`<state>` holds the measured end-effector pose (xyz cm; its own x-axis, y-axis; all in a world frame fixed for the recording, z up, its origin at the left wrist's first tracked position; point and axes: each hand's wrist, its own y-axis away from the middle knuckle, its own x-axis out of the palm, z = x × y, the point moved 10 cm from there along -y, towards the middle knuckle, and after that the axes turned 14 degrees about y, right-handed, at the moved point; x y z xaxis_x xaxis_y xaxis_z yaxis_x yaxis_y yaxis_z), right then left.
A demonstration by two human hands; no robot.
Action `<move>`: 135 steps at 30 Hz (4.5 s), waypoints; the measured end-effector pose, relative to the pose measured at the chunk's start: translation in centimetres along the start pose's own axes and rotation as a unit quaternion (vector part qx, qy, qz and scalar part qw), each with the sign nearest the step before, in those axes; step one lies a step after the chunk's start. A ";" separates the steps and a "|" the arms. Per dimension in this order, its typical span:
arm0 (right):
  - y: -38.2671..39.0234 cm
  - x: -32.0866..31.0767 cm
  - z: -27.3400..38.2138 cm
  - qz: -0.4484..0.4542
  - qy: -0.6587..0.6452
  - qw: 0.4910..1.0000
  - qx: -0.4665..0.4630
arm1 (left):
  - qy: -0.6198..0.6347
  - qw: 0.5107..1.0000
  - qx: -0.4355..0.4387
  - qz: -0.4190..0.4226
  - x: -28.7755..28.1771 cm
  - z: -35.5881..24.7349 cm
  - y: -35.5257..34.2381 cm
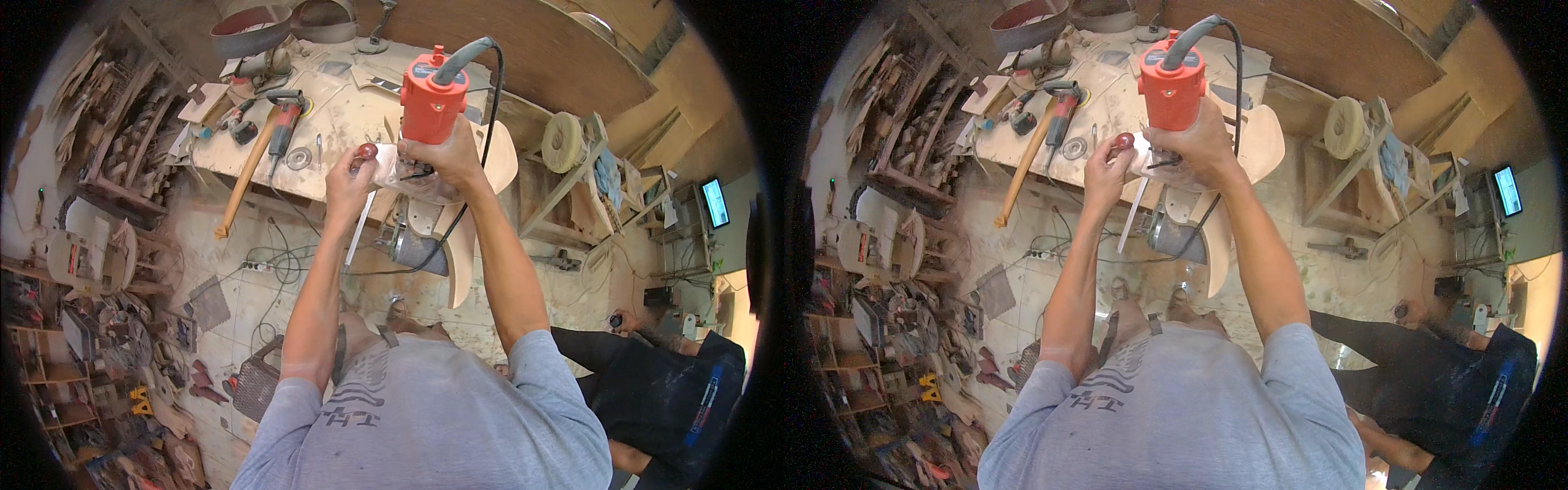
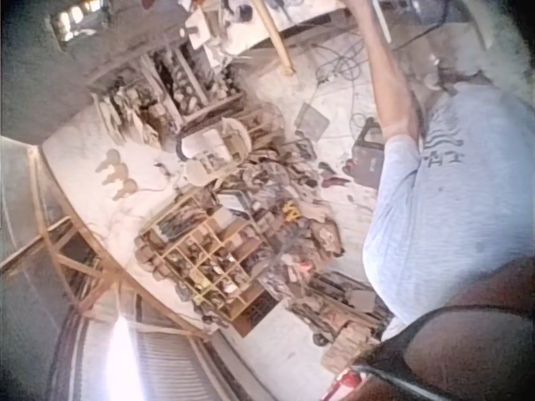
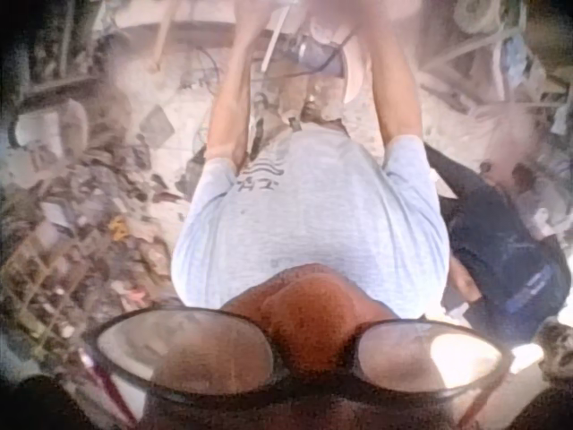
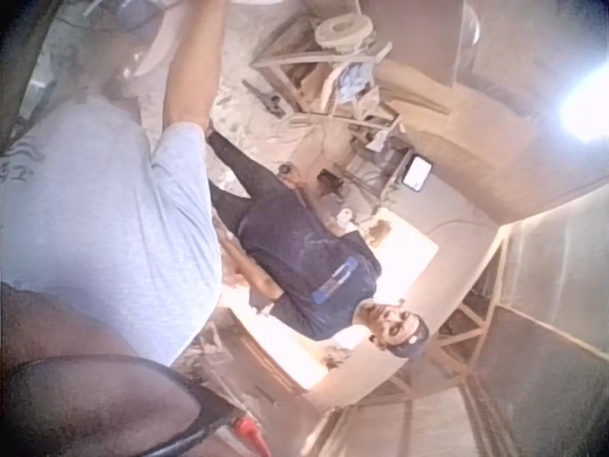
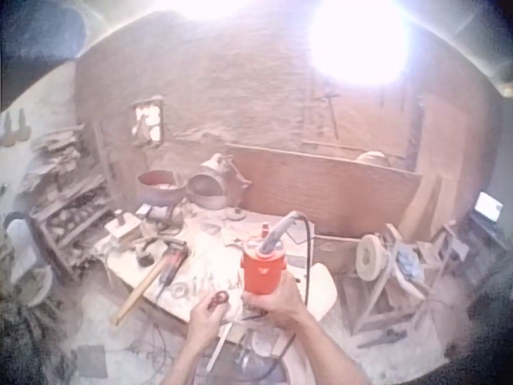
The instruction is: The person uses a handheld power router to carve cavities into a wooden guitar body following a template and places a black electronic pickup into the routed slots to check the fit.
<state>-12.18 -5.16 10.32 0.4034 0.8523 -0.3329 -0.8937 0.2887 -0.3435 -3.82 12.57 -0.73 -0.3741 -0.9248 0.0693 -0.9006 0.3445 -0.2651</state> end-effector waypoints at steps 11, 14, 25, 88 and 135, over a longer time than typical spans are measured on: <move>-0.3 -0.2 0.8 -0.004 0.026 0.999 -0.025 | 0.007 1.000 -0.025 -0.008 0.0 0.8 -0.1; -0.5 -0.2 -0.1 -0.002 0.043 0.999 -0.023 | 0.006 1.000 -0.016 -0.012 -0.1 0.8 -0.2; -0.6 0.0 -0.8 0.015 0.049 0.999 -0.016 | 0.012 1.000 -0.010 0.002 -0.1 0.4 -0.1; -0.2 0.4 -2.1 -0.030 -0.003 0.998 -0.063 | 0.203 0.978 -0.052 -0.011 0.7 2.7 0.4; -0.3 -0.2 -0.4 -0.039 0.052 0.997 -0.043 | 0.182 0.981 -0.058 -0.019 0.4 2.6 -0.1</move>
<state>-11.91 -5.63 10.14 0.4928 0.7777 -0.3902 -0.8404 0.3093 -0.4450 -3.31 11.77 -3.21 -0.3748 -0.8258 0.4214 -0.9268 0.3461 -0.1461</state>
